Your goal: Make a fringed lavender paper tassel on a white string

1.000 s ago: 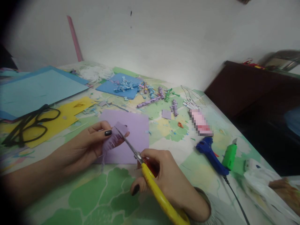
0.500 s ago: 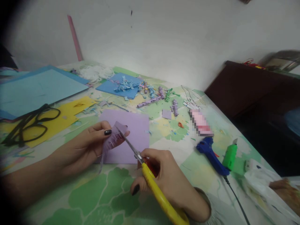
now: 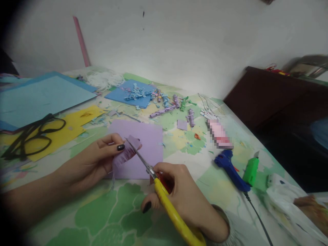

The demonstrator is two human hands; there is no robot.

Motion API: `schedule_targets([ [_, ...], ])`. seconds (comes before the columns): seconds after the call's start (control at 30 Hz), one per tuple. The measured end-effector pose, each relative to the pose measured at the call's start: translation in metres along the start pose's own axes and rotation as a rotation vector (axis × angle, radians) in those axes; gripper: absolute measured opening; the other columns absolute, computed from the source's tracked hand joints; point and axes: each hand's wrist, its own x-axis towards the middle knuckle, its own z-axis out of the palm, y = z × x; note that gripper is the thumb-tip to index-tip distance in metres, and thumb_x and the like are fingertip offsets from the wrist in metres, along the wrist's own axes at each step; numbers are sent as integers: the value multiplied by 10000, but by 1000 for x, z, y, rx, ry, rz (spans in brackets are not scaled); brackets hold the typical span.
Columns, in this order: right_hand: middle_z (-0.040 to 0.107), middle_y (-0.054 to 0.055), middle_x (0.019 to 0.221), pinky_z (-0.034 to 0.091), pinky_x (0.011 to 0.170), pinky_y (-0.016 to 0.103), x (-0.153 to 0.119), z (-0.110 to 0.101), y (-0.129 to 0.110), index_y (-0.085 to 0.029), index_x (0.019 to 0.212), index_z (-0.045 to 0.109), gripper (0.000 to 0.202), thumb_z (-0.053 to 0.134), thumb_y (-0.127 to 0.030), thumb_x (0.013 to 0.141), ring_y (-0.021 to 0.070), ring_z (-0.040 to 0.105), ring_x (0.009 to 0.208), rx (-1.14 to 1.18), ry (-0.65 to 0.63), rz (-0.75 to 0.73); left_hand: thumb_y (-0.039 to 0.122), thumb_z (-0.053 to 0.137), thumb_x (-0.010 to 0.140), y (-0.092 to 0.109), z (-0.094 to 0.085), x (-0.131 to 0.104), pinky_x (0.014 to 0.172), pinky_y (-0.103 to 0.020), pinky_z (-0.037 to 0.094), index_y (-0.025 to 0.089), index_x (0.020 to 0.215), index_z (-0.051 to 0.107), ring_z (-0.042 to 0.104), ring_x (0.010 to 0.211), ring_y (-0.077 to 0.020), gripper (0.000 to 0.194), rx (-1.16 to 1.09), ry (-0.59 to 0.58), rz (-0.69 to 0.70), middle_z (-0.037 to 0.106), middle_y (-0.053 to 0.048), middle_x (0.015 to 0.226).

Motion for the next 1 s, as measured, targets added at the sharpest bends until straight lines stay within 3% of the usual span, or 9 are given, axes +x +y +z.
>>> schedule_targets([
  [1.0, 407, -61, 516, 222, 478, 252, 2, 1, 7, -166, 733, 535, 494, 744, -604, 640, 102, 374, 504, -17, 45, 9, 102, 720, 738, -3, -3, 3, 698, -161, 546, 135, 687, 612, 653, 739, -102, 124, 7, 1, 19, 691, -44, 810],
])
